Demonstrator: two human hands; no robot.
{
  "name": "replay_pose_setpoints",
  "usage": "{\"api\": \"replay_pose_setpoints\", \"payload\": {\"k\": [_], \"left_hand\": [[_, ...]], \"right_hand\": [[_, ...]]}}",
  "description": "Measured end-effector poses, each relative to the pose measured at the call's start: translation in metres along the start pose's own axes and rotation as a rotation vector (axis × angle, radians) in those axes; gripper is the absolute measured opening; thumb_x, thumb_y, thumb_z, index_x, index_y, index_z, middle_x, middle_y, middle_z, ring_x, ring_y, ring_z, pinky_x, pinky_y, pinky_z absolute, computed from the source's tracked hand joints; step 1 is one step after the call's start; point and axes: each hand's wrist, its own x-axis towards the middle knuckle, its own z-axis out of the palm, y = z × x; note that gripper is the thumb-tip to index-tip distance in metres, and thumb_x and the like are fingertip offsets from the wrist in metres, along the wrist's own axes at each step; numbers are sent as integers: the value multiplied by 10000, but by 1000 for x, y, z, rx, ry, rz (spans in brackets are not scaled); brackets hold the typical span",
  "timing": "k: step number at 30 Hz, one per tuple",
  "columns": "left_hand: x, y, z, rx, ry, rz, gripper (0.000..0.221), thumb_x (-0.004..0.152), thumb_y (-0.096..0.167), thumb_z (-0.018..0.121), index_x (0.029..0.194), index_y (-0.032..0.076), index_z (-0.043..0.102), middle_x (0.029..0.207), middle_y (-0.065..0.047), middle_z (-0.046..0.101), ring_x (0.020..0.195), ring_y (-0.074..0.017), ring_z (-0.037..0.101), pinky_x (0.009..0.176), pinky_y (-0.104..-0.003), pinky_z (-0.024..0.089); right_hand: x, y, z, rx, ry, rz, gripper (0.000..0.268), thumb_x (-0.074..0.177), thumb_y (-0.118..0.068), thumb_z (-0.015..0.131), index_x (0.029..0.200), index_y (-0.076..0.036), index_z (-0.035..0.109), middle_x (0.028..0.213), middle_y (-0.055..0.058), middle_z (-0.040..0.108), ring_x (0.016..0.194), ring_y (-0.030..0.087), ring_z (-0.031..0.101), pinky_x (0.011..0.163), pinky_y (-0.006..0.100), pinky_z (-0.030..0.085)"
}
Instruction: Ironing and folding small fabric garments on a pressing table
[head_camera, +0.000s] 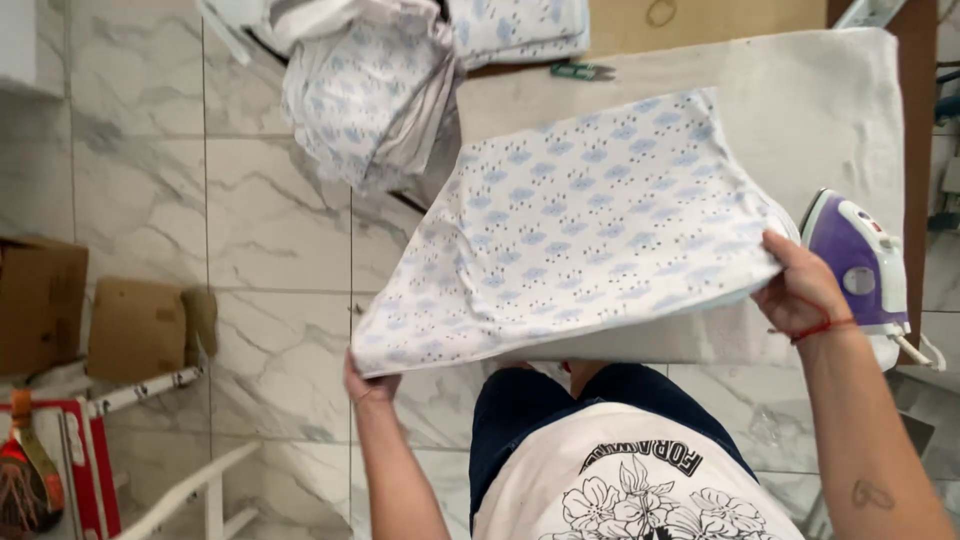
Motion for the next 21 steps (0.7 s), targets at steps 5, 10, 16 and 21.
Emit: {"api": "replay_pose_setpoints", "payload": {"k": [5,10,16,21], "left_hand": [[-45,51,142,215,223,396,335,725,369,529,947,126,591,923,-83,623,887,-268,596,750,-401,495],[-150,41,279,233,-241,690,327,687,310,548,935,97,575,923,-108,580,911,-267,553,776,-410,464],[-206,-11,293,394,-430,912,737,559,352,611,1208,44,450,1233,-133,494,1170,-286,489,951,-418,477],[-129,-31,174,210,-21,469,455,697,118,526,1152,104,532,1112,-66,583,1022,-225,555,854,-364,460]], "right_hand": [[30,-82,30,89,-116,-56,183,821,-363,543,950,-234,528,924,-118,621,816,0,593,650,178,519],[-65,-162,52,527,-379,-346,351,779,-221,539,1086,-55,581,1071,44,658,997,133,644,883,256,541],[22,-89,-77,-337,-95,-1893,715,828,-319,213,1088,337,331,994,434,412,903,428,390,728,394,318],[-50,-55,-77,371,56,-433,473,714,-433,543,1155,-262,535,1163,-145,606,1107,-42,573,987,112,479]]}}
